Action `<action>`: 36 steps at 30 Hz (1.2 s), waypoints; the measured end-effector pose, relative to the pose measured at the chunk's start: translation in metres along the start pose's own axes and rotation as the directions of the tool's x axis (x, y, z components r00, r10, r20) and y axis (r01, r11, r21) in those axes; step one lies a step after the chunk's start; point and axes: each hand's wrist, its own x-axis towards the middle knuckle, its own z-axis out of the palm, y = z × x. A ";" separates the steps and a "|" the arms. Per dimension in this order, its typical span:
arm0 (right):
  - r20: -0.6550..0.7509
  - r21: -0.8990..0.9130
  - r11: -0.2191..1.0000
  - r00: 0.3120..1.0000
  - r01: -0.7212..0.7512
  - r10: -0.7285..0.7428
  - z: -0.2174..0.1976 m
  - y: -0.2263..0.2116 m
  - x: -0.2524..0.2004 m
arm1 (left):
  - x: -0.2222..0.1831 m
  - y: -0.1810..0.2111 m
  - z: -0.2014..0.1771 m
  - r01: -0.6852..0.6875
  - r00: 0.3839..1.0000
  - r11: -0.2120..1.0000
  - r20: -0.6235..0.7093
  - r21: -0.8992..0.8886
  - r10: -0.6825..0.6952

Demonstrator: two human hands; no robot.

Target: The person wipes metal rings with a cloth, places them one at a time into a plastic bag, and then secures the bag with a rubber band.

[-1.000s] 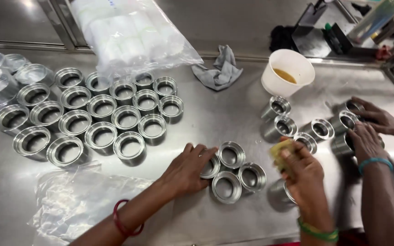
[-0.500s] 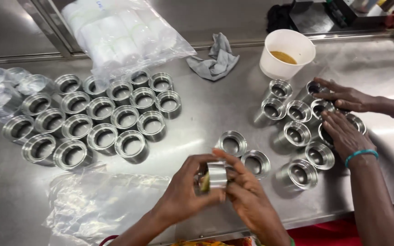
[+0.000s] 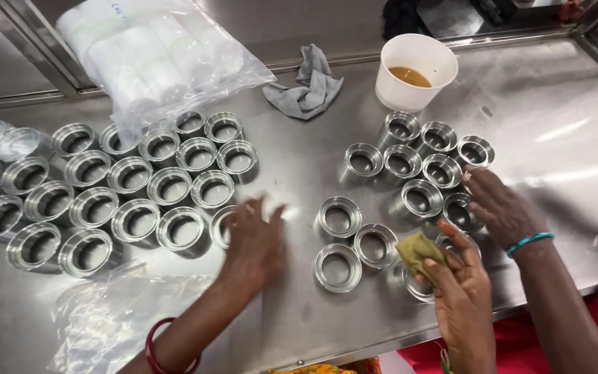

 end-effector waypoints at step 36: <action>-0.088 -0.018 0.998 0.994 0.062 -0.063 0.005 0.017 0.007 | 0.058 0.047 0.004 -0.336 0.940 0.878 -0.059 -0.341 0.337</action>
